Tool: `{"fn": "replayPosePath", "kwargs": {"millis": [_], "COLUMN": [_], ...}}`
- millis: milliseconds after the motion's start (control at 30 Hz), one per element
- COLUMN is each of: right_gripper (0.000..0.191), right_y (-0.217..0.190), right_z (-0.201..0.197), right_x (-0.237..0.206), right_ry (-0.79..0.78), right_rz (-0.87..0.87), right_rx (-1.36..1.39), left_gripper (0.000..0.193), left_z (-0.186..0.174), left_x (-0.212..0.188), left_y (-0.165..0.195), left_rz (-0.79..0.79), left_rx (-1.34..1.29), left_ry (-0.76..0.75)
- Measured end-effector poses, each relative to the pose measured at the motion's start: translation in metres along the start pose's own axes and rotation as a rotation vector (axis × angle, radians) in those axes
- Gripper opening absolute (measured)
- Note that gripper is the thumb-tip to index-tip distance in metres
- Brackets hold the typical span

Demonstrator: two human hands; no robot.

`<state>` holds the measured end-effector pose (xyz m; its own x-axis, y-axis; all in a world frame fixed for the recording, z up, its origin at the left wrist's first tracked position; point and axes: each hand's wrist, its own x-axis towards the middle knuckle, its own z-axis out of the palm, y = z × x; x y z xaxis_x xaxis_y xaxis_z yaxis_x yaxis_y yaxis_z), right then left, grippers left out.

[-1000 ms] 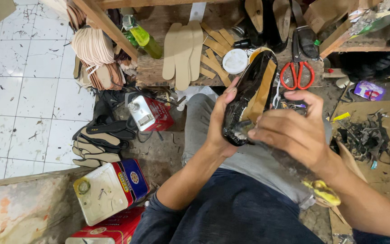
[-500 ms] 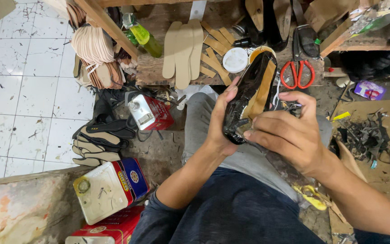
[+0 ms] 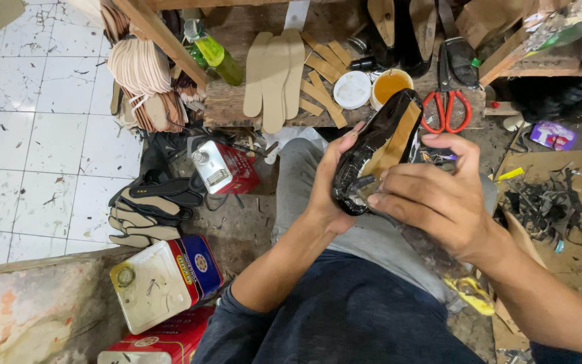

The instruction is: The person holds a black shoe and uses a brush to apply glue along the sole edge, dipping the brush into a cup of glue on the workbench between passes. They turn the shoe to coat different sections of the edge, then place the finished shoe onto a wooden rack with other shoes.

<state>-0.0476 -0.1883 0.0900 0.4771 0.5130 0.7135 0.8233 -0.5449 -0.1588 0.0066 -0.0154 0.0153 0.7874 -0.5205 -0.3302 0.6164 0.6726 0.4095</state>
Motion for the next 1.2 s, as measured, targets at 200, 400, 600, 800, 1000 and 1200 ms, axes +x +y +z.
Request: {"fn": "replayPosePath", "kwargs": {"millis": [200,400,600,800,1000,1200], "right_gripper": [0.021,0.019,0.022,0.02,0.021,0.022], "right_y": [0.0006,-0.0004,-0.0017,-0.0025,-0.0011,0.0], "right_z": [-0.0032,-0.0029,-0.0056,-0.004,-0.0075,-0.0044], "right_x": [0.0011,0.0027,0.0024,0.0015,-0.0007,-0.0007], "right_ry": [-0.064,-0.037,-0.107,-0.081,-0.108,-0.117], "right_rz": [-0.019,0.006,0.016,0.013,0.038,0.022], "right_rx": [0.02,0.007,0.031,0.044,0.054,0.076], "left_gripper": [0.05,0.049,0.046,0.041,0.038,0.037], "left_z": [-0.0036,-0.0021,-0.0045,-0.0059,-0.0061,-0.0089], "left_x": [0.0027,0.0022,0.0029,0.0035,0.0034,0.0047], "left_y": [-0.0015,-0.003,-0.0019,-0.0008,0.0043,0.0023], "left_rz": [-0.006,-0.016,-0.056,-0.03,-0.081,-0.083], "left_rx": [-0.058,-0.073,-0.08,-0.076,-0.055,-0.067], "left_ry": [-0.077,-0.151,-0.036,-0.121,-0.075,-0.088]}}
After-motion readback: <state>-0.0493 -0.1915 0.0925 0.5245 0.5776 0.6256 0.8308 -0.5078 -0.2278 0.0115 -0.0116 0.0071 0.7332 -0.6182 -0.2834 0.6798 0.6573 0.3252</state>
